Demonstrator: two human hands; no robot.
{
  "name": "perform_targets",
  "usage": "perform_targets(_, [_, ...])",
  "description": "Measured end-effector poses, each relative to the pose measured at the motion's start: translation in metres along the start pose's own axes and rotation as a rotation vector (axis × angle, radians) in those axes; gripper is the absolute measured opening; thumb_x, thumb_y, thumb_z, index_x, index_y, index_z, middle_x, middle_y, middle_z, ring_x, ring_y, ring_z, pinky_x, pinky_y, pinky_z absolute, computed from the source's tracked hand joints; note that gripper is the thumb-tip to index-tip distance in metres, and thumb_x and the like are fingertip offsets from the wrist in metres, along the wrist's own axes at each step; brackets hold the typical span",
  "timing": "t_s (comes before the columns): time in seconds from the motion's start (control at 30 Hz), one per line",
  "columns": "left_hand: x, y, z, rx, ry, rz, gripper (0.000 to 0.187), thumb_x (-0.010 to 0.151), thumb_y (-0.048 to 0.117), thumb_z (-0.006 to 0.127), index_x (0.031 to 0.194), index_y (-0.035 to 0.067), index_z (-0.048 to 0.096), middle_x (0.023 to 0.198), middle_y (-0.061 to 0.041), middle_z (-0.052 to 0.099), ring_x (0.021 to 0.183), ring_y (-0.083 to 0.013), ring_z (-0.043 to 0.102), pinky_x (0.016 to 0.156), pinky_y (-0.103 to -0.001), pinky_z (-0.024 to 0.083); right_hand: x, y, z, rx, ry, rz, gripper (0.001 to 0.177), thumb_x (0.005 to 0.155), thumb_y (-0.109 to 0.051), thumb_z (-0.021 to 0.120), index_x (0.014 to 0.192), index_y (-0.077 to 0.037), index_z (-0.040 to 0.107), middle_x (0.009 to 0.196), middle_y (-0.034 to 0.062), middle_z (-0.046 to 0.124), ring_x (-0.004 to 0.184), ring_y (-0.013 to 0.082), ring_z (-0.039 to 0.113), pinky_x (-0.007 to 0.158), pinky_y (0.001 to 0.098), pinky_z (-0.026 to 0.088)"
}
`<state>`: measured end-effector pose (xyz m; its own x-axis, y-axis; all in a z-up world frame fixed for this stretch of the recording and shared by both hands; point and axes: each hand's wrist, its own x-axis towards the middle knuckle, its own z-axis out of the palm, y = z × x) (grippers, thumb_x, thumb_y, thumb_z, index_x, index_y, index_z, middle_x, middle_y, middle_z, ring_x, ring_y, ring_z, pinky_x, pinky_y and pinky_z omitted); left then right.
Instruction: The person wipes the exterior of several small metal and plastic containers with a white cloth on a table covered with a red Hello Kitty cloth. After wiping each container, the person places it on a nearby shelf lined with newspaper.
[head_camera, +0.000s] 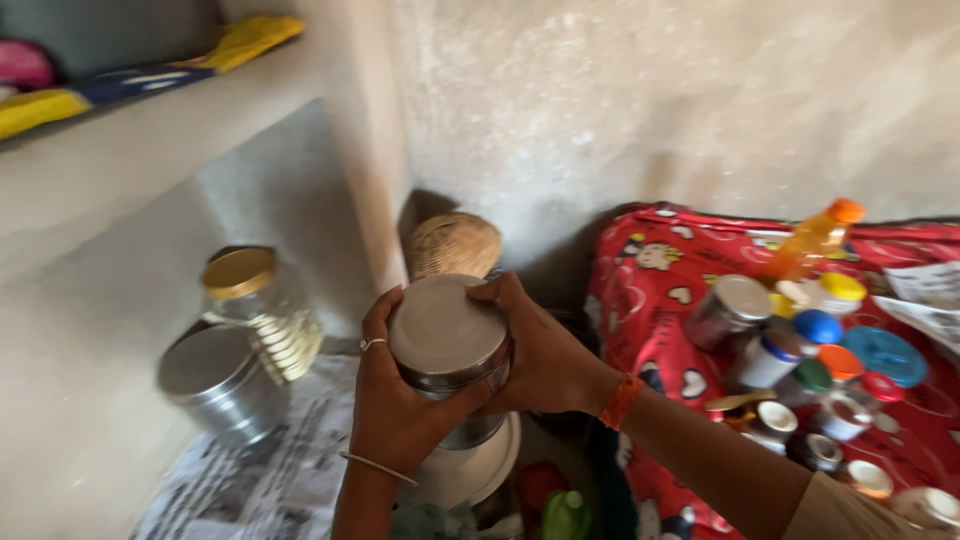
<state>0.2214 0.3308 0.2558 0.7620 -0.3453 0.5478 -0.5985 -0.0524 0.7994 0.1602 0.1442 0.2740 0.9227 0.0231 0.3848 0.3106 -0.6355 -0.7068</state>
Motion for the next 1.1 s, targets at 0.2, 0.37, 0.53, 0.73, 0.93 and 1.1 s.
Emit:
perform_targets(0.2, [-0.004, -0.017, -0.045, 0.184, 0.106, -0.127, 0.13, 0.046, 0.033, 0.099, 0.15, -0.002, 0.029, 0.137, -0.021, 0.057, 0.125, -0.0305, 0.061, 0.101, -0.04, 0.053, 0.035, -0.002, 0.047, -0.009, -0.105, -0.179, 0.111, 0.055, -0.027, 0.099, 0.144, 0.0, 0.039, 0.141, 0.0203, 0.052, 0.136, 0.033, 0.054, 0.111, 0.041, 0.046])
perform_targets(0.37, [-0.011, -0.032, -0.067, 0.22, 0.207, -0.177, 0.139, 0.047, 0.031, 0.097, 0.154, -0.007, 0.017, 0.139, -0.022, 0.054, 0.125, -0.031, 0.059, 0.104, -0.042, 0.048, 0.063, 0.001, 0.084, -0.044, -0.138, -0.318, 0.114, 0.051, -0.028, 0.1, 0.143, 0.003, 0.04, 0.141, 0.0238, 0.048, 0.134, 0.0394, 0.05, 0.112, 0.0441, 0.043])
perform_targets(0.53, [-0.024, -0.057, -0.072, 0.415, 0.434, -0.221, 0.135, 0.047, 0.037, 0.098, 0.151, -0.008, 0.025, 0.139, -0.026, 0.053, 0.128, -0.0381, 0.056, 0.108, -0.046, 0.047, 0.085, 0.003, 0.117, -0.112, -0.215, -0.385, 0.1, 0.06, -0.022, 0.094, 0.142, 0.0, 0.042, 0.155, 0.0289, 0.038, 0.141, 0.0462, 0.045, 0.115, 0.0471, 0.043])
perform_targets(0.73, [-0.035, -0.112, -0.073, 0.62, 0.719, -0.31, 0.132, 0.05, 0.035, 0.096, 0.154, -0.009, 0.027, 0.148, -0.03, 0.044, 0.138, -0.0494, 0.035, 0.11, -0.059, 0.037, 0.096, 0.0, 0.164, -0.147, -0.311, -0.404, 0.101, 0.06, -0.012, 0.088, 0.15, -0.005, 0.042, 0.161, 0.0316, 0.029, 0.142, 0.0514, 0.042, 0.112, 0.0494, 0.044])
perform_targets(0.93, [-0.046, -0.174, -0.095, 0.753, 0.83, -0.342, 0.112, 0.073, 0.031, 0.088, 0.154, -0.011, 0.023, 0.151, -0.033, 0.038, 0.139, -0.051, 0.036, 0.114, -0.062, 0.037, 0.098, 0.006, 0.208, -0.209, -0.54, -0.417, 0.103, 0.06, -0.013, 0.082, 0.154, -0.009, 0.039, 0.167, 0.0244, 0.025, 0.138, 0.047, 0.045, 0.107, 0.0481, 0.047])
perform_targets(1.1, [-0.068, -0.208, -0.106, 0.687, 0.898, -0.619, 0.101, 0.079, 0.021, 0.074, 0.158, -0.005, 0.017, 0.149, -0.035, 0.028, 0.13, -0.0554, 0.04, 0.107, -0.061, 0.043, 0.103, 0.025, 0.254, -0.254, -0.667, -0.558, 0.102, 0.061, -0.019, 0.081, 0.154, -0.006, 0.039, 0.165, 0.0195, 0.032, 0.142, 0.0397, 0.046, 0.11, 0.0464, 0.046])
